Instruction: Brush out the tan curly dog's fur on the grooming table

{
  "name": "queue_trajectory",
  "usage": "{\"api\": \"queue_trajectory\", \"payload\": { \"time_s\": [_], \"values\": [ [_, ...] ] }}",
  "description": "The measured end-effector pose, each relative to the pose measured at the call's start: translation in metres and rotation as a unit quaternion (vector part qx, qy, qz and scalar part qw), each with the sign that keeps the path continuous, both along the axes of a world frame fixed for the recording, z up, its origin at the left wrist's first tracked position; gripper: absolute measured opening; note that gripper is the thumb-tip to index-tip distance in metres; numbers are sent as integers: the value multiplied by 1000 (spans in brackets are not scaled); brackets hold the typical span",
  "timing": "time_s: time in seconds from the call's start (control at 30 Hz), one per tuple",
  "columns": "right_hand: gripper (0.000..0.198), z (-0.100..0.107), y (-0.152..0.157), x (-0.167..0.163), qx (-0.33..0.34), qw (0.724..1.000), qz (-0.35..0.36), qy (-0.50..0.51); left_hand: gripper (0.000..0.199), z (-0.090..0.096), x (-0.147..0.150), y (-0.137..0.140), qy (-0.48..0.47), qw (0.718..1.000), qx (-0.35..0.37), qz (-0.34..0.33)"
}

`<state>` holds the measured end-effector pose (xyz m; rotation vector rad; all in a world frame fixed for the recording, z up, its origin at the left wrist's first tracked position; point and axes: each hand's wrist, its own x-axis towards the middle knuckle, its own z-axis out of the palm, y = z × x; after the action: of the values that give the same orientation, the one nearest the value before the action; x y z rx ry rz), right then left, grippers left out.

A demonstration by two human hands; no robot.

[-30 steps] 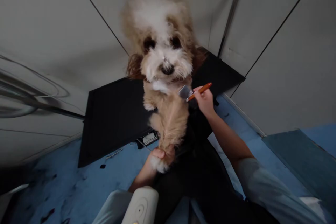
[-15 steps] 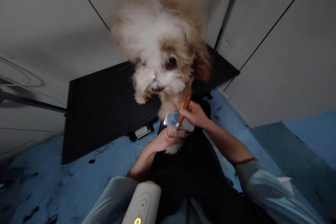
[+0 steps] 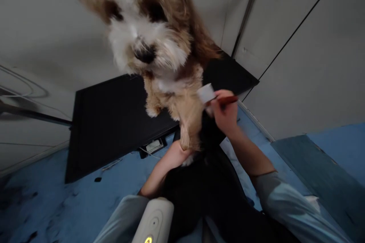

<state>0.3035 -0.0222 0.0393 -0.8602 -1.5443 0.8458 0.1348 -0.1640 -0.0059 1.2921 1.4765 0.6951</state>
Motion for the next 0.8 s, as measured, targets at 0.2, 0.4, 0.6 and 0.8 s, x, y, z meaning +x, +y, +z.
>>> {"api": "queue_trajectory", "payload": {
  "time_s": [0.2,0.4,0.6,0.8],
  "values": [
    [13,7,12,-16,-52,991,87,-86,29,-8,-7,-5,71,997,-3,17],
    [10,17,28,-16,-19,986,121,-115,26,-5,-8,25,99,995,25,20],
    [13,16,57,-23,2,998,-10,-68,19,-4,-17,29,32,997,31,63],
    [18,5,50,-58,-79,989,120,-47,23,-10,-25,29,-85,992,14,97]
  ]
}}
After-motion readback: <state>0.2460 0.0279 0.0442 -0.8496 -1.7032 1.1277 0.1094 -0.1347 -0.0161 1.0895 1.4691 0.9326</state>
